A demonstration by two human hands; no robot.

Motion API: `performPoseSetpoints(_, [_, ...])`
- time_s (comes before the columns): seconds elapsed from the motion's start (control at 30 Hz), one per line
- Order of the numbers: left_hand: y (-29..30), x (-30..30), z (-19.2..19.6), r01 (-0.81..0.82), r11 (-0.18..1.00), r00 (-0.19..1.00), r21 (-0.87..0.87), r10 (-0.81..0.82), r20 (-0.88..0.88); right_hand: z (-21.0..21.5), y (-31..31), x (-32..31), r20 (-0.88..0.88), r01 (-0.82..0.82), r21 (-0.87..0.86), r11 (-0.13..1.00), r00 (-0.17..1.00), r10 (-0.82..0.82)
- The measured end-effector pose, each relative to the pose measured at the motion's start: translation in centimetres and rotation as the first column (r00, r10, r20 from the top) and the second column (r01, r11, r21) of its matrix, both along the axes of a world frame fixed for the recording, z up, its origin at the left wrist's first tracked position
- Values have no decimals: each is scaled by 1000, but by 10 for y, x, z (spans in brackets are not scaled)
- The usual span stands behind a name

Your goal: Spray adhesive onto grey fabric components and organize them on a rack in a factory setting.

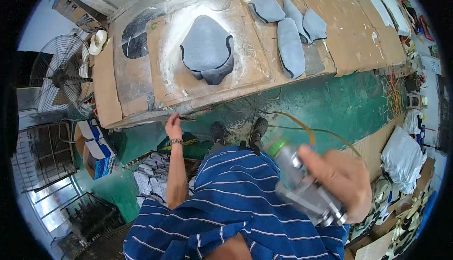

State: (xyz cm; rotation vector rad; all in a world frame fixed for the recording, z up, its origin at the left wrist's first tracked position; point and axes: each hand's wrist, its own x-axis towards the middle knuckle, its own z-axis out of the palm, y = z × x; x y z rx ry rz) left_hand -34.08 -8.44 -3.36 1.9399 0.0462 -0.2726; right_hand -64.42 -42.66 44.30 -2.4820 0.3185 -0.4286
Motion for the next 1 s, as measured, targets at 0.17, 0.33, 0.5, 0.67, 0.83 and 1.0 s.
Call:
performPoseSetpoints(0.17, [-64,34,72,34,994,952,-103,-1,307,-7,-1,-10,35,35,50,998,999,-37])
performPoseSetpoints(0.33, [-165,80,153,330,886,651,326,-463,602,-8,-14,-38,-52,81,31,996,995,-80])
performPoseSetpoints(0.5, [-196,124,152,235,711,393,662,-693,604,-7,-25,-53,-125,206,99,973,973,-194])
performPoseSetpoints(0.67, [-211,139,168,317,675,381,666,-734,563,-18,-33,-71,25,268,150,952,961,-274])
performPoseSetpoints(0.83, [-267,128,236,263,630,278,731,-775,568,-34,-42,-93,47,303,176,937,948,-315])
performPoseSetpoints(1.0, [-365,94,339,362,693,101,624,-694,713,-51,-60,-132,-8,225,413,882,970,-243])
